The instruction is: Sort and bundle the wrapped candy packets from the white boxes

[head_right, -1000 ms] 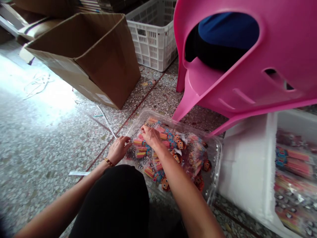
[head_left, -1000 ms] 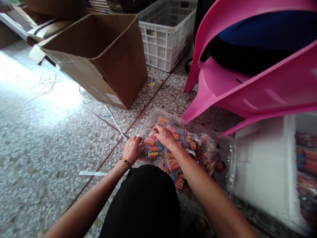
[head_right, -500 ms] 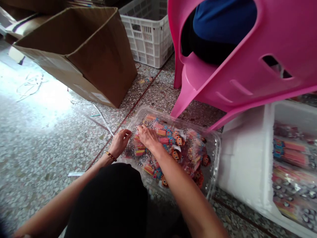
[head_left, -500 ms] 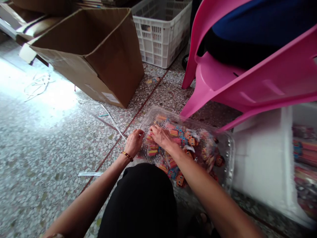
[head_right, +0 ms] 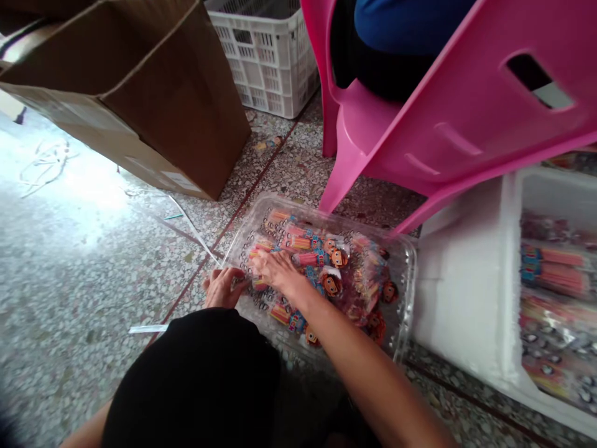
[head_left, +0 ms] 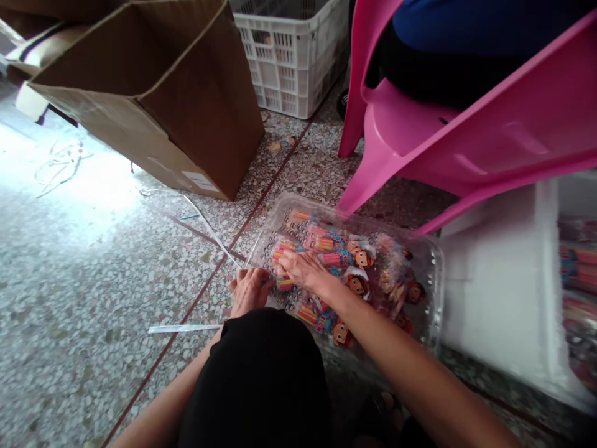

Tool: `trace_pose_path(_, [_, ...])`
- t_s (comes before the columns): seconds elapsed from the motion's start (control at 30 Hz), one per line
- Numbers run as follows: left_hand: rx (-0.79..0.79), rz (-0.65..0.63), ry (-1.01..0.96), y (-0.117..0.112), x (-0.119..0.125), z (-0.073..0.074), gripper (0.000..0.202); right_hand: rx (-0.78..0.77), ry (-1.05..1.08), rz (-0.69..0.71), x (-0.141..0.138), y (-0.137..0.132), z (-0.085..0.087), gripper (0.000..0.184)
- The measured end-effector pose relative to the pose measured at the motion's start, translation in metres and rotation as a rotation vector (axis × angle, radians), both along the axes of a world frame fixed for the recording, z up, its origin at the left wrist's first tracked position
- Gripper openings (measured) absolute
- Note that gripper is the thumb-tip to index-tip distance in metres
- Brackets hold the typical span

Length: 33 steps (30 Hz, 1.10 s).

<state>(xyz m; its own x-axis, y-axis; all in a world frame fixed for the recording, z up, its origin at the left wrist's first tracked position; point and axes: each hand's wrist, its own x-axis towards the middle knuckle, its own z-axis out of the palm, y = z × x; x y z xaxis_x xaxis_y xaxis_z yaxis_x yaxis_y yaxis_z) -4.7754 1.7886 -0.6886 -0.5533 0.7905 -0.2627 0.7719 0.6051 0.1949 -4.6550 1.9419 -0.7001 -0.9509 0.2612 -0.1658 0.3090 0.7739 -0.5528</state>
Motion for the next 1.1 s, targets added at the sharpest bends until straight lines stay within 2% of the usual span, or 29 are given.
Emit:
trace_pose_path(0.1, [0.066,0.043,0.023,-0.002,-0.002,-0.001,0.013,-0.075,-0.018,0.005,0.001,0.013,0.009,0.021])
trace_pose_path(0.23, [0.05,-0.013,0.071,0.001,0.0,0.0,0.02,-0.127,-0.047,0.01,0.006,0.026,0.018,0.017])
trace_pose_path(0.4, [0.069,0.072,0.033,0.014,0.003,0.0,0.013,-0.161,-0.058,-0.002,0.009,0.026,0.017,0.021])
trace_pose_path(0.5, [0.132,0.125,-0.054,0.023,0.001,0.001,0.012,-0.134,-0.066,-0.06,0.007,0.023,0.015,0.027])
trace_pose_path(0.7, [0.287,0.164,-0.276,0.035,-0.004,0.005,0.01,-0.055,-0.055,-0.152,0.0,0.014,0.017,0.021])
trace_pose_path(0.83, [0.361,0.228,-0.379,0.031,-0.006,-0.003,0.01,-0.057,-0.048,-0.204,-0.001,0.011,0.017,0.024])
trace_pose_path(0.93, [0.46,0.327,-0.544,0.028,-0.008,-0.012,0.015,-0.05,-0.033,-0.234,0.0,0.011,0.014,0.024])
trace_pose_path(1.1, [0.49,0.483,-0.761,0.03,-0.012,-0.015,0.032,-0.189,0.041,-0.208,0.005,0.016,0.004,0.015])
